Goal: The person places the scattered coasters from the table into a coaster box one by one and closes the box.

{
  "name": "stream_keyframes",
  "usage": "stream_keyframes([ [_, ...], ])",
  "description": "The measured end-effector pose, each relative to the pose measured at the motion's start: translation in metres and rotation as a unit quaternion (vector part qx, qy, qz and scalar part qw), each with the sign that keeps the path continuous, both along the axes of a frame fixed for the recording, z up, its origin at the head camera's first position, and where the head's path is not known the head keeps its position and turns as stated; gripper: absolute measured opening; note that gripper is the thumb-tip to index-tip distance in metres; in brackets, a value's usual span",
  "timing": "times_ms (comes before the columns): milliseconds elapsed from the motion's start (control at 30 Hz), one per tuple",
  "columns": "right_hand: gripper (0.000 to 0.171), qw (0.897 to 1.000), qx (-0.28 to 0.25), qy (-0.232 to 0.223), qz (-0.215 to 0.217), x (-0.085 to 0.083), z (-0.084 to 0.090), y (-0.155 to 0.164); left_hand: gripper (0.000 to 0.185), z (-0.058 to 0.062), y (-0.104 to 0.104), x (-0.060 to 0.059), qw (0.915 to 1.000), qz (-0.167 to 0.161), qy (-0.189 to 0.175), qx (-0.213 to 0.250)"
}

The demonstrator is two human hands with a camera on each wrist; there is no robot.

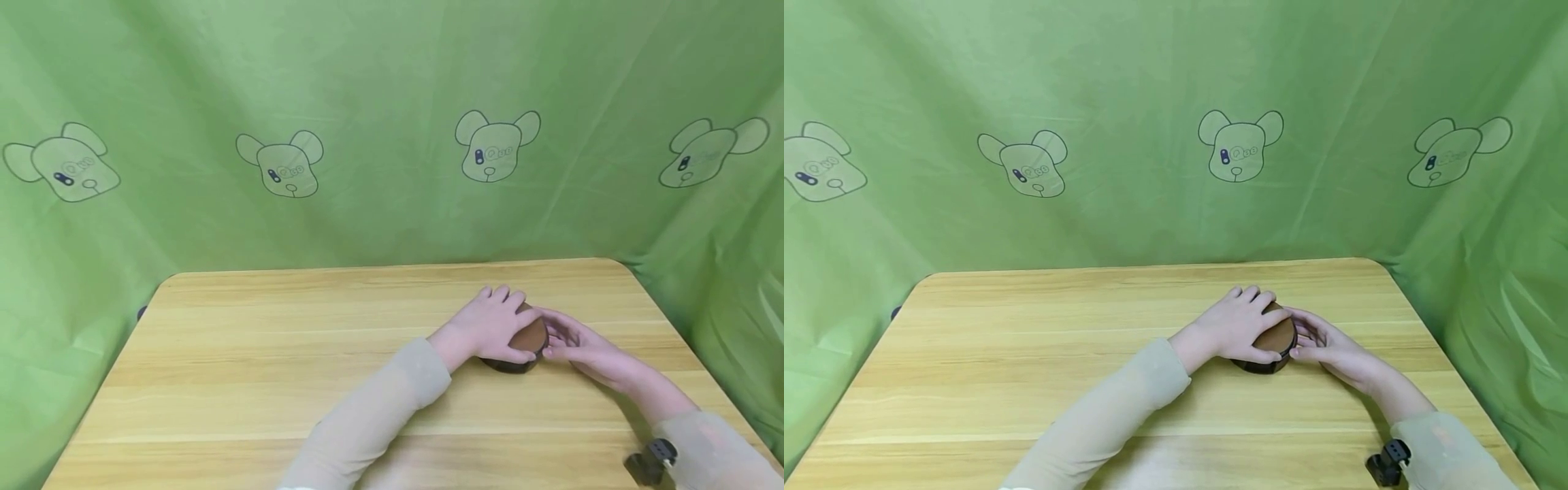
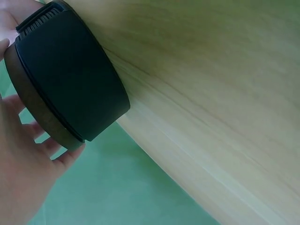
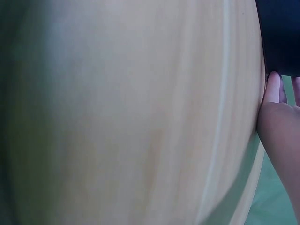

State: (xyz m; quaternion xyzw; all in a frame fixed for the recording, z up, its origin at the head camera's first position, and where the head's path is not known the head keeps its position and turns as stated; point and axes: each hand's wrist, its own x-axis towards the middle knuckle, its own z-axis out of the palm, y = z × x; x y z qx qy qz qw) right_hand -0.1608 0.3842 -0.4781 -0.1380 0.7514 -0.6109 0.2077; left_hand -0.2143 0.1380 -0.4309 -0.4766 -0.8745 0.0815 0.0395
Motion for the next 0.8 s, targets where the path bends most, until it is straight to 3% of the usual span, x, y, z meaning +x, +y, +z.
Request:
stream_keyframes([
  [267, 0.076, 1.0, -0.011, 0.0, 0.007, -0.001, 0.001, 0.0, 0.08, 0.004, -0.006, 0.001, 0.9998, -0.007, -0.018, 0.006],
  [533, 0.074, 1.0, -0.011, 0.003, 0.011, -0.001, -0.001, 0.0, 0.076, 0.006, -0.021, 0.003, 0.9997, -0.019, 0.012, -0.013],
  [800, 0.077, 1.0, 0.004, -0.003, 0.006, 0.0, 0.002, 0.0, 0.075, 0.012, -0.046, 0.004, 0.9998, -0.019, 0.01, 0.001],
])
